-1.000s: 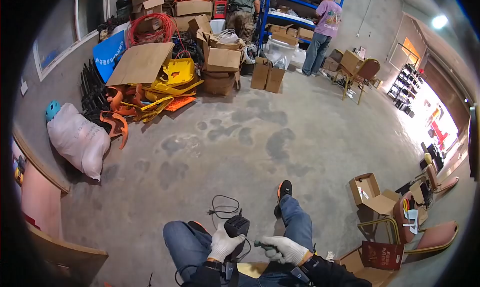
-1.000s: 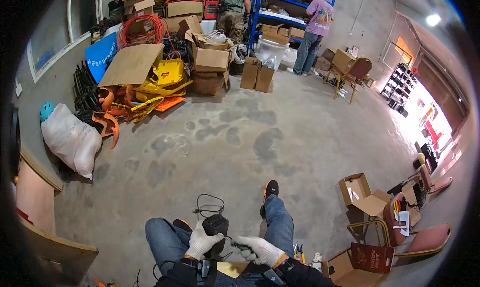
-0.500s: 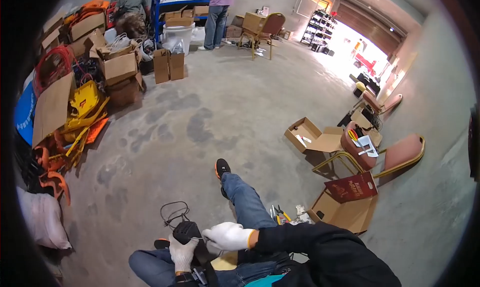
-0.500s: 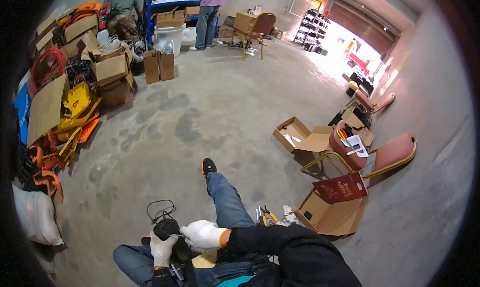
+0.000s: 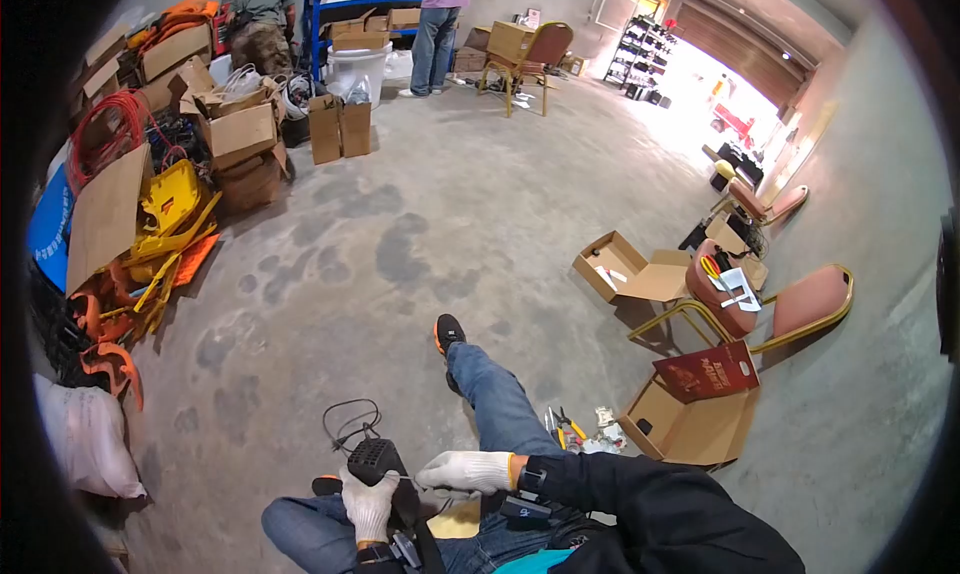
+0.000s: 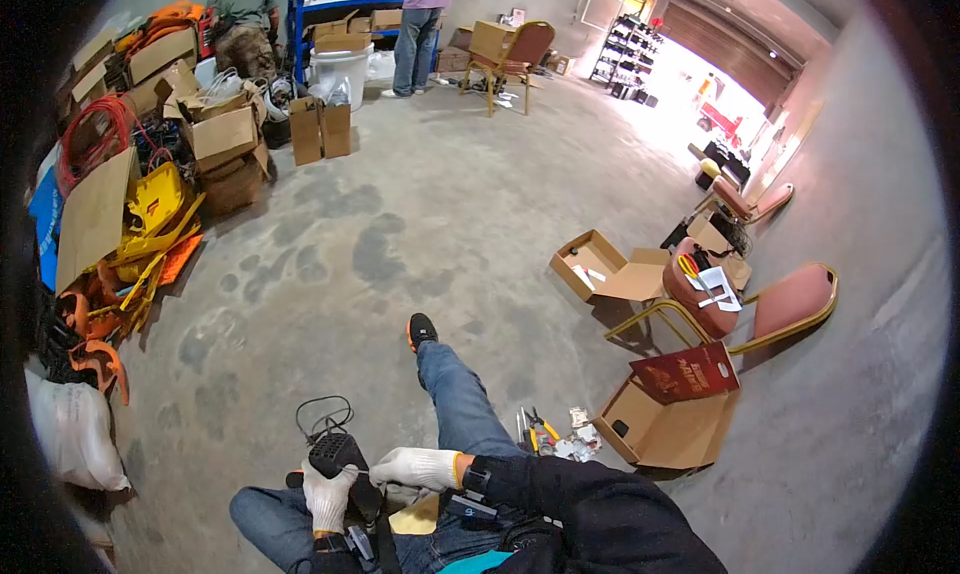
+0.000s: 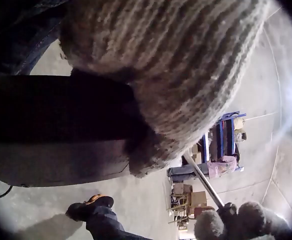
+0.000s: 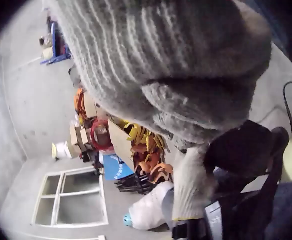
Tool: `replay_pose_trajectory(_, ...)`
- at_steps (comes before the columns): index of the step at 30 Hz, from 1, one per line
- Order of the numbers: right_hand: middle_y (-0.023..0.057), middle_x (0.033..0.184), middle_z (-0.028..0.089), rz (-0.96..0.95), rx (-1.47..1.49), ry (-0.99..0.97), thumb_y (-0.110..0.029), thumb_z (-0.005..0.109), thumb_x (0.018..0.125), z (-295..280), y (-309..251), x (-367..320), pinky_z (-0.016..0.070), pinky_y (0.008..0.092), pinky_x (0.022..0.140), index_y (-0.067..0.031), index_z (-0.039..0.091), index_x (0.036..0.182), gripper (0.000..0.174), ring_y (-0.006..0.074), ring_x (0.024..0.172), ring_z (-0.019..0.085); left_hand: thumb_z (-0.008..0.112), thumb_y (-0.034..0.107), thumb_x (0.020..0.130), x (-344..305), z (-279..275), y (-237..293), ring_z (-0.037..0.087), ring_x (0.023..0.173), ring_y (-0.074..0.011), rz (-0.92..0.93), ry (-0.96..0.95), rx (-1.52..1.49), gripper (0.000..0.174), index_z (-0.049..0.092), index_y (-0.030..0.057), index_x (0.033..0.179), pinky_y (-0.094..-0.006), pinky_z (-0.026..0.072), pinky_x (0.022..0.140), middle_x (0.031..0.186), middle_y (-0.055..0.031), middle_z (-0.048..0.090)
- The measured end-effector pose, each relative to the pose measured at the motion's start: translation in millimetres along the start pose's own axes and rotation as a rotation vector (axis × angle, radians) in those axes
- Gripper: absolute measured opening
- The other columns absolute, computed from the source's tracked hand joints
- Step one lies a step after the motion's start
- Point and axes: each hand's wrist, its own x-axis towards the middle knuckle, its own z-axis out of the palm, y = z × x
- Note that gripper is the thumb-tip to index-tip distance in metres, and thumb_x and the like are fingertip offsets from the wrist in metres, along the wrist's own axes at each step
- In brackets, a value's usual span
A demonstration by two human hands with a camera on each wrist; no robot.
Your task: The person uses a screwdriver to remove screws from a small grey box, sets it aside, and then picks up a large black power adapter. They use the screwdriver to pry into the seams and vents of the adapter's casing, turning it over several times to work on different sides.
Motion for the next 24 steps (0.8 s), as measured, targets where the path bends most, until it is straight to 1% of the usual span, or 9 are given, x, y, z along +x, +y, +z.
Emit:
replay_pose_trajectory(1,0.0055,0.068,0.059,-0.084,-0.136,0.009,-0.030,0.058,0.104,-1,4,6,0.0420,0.0331,0.049,-0.0037,0.065,0.093,0.030,0.0183,0.054,0.055,0.092,0.027,0.072,0,-2,-2,0.076,0.102,-0.0369,-0.009,0.005,0.028,0.069,0.058,-0.0032,0.124,-0.0441,0.0596,0.091,0.110,-0.0226,0.076)
replay_pose_trajectory(3,0.0278,0.106,0.070,-0.441,-0.656,0.112,-0.035,0.054,0.104,-11,24,21,0.0532,0.0510,0.087,0.0006,0.064,0.106,0.037,0.0466,0.099,0.068,0.093,0.030,0.071,2,4,-19,0.076,0.097,-0.0382,0.081,-0.045,-0.222,0.071,0.059,-0.0053,0.122,-0.0445,0.0607,0.088,0.107,-0.0231,0.077)
replay_pose_trajectory(5,0.0268,0.103,0.072,-0.268,-1.058,0.196,-0.036,0.052,0.105,2,-14,-7,0.0555,0.0577,0.084,-0.0030,0.062,0.115,0.036,0.0491,0.098,0.070,0.096,0.043,0.066,2,1,-12,0.076,0.099,-0.0403,0.015,-0.061,0.182,0.083,0.060,-0.0061,0.123,-0.0458,0.0611,0.088,0.106,-0.0244,0.077)
replay_pose_trajectory(9,0.0235,0.099,0.074,-0.209,-1.376,0.242,-0.027,0.053,0.104,14,-13,-9,0.0603,0.0529,0.079,-0.0040,0.063,0.121,0.030,0.0431,0.098,0.075,0.091,0.054,0.069,1,-4,-11,0.074,0.109,-0.0415,-0.021,-0.170,0.131,0.091,0.056,-0.0062,0.128,-0.0464,0.0593,0.095,0.113,-0.0286,0.075)
replay_pose_trajectory(11,0.0159,0.097,0.074,-0.420,-0.913,0.325,-0.028,0.059,0.105,4,-8,-10,0.0601,0.0450,0.070,-0.0057,0.067,0.127,0.033,0.0328,0.086,0.076,0.090,0.055,0.071,3,-1,-11,0.073,0.110,-0.0431,-0.043,-0.152,0.147,0.091,0.054,-0.0067,0.129,-0.0465,0.0590,0.095,0.112,-0.0294,0.075)
replay_pose_trajectory(13,0.0013,0.086,0.067,-0.069,0.179,0.183,-0.031,0.064,0.106,-9,-16,-3,0.0476,0.0231,0.055,-0.0032,0.072,0.114,0.030,0.0065,0.062,0.053,0.089,0.055,0.072,1,-8,1,0.073,0.111,-0.0440,-0.092,-0.135,0.122,0.093,0.052,-0.0068,0.131,-0.0468,0.0582,0.097,0.113,-0.0301,0.074)
replay_pose_trajectory(15,-0.0036,0.076,0.057,-0.002,0.528,0.226,-0.031,0.062,0.107,-8,-14,-5,0.0363,0.0195,0.046,-0.0035,0.071,0.113,0.030,0.0035,0.055,0.043,0.090,0.058,0.068,-1,-8,2,0.072,0.116,-0.0409,-0.147,-0.142,0.065,0.097,0.053,-0.0039,0.132,-0.0462,0.0565,0.100,0.118,-0.0274,0.073)
replay_pose_trajectory(18,-0.0080,0.070,0.046,0.271,0.533,0.164,-0.032,0.061,0.108,-9,-21,-16,0.0291,0.0183,0.042,-0.0039,0.069,0.114,0.030,0.0017,0.051,0.038,0.089,0.058,0.068,-1,-10,3,0.071,0.116,-0.0420,-0.150,-0.171,0.063,0.096,0.052,-0.0031,0.132,-0.0474,0.0560,0.100,0.119,-0.0274,0.073)
replay_pose_trajectory(24,-0.0093,0.066,0.042,0.242,0.231,0.068,-0.035,0.060,0.108,-12,-33,-33,0.0261,0.0205,0.040,-0.0049,0.067,0.116,0.032,0.0013,0.050,0.037,0.087,0.056,0.074,-2,-3,-2,0.072,0.112,-0.0441,-0.088,-0.223,0.182,0.093,0.050,-0.0056,0.133,-0.0485,0.0576,0.097,0.115,-0.0305,0.074)
